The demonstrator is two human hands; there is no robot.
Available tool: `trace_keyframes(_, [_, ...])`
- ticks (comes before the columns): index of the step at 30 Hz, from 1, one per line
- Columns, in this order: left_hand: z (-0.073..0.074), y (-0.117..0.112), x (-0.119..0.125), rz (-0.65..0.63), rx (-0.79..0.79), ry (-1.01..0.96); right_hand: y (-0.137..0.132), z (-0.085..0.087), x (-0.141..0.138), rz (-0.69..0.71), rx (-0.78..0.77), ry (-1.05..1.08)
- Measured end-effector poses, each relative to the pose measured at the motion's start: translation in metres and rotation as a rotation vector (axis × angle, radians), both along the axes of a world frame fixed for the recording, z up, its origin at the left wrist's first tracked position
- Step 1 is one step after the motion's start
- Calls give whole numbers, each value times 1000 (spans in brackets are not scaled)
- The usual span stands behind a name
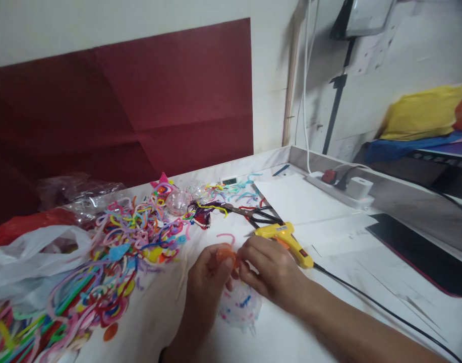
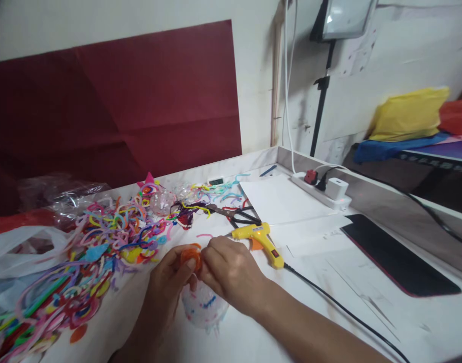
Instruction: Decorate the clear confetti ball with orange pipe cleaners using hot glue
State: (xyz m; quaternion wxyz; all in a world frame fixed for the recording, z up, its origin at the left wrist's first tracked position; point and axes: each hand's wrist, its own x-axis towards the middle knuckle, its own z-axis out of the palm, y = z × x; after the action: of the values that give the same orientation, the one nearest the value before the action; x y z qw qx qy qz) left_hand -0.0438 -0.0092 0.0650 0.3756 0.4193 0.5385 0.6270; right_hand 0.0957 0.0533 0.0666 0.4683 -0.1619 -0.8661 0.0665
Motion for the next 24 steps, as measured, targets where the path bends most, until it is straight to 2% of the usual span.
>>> trace_keyframes(4, [-5,1,-5,-16,-44,126,-1,1,0,-13,145,-41])
trace_keyframes(7, [-5,0,-8,-31,-50,221,-1,1,0,-26,196,-49])
trace_keyframes(10, [-2,-2,-8,-44,-47,240,-2,-2,-2,-20,169,-23])
trace_keyframes(12, [-1,-4,-7,-36,-40,261,-4,-4,-5,-3,97,29])
trace_keyframes(14, [-1,-5,-6,-8,-18,293,-5,-6,-8,28,-109,120])
trace_keyframes(18, [-3,-6,-4,17,24,360,-7,-5,-14,60,-806,271])
trace_keyframes(20, [-3,-6,-3,15,28,372,-7,-2,-16,68,-987,282])
trace_keyframes(24, [-3,-9,2,46,30,342,-4,2,-16,142,-1235,298])
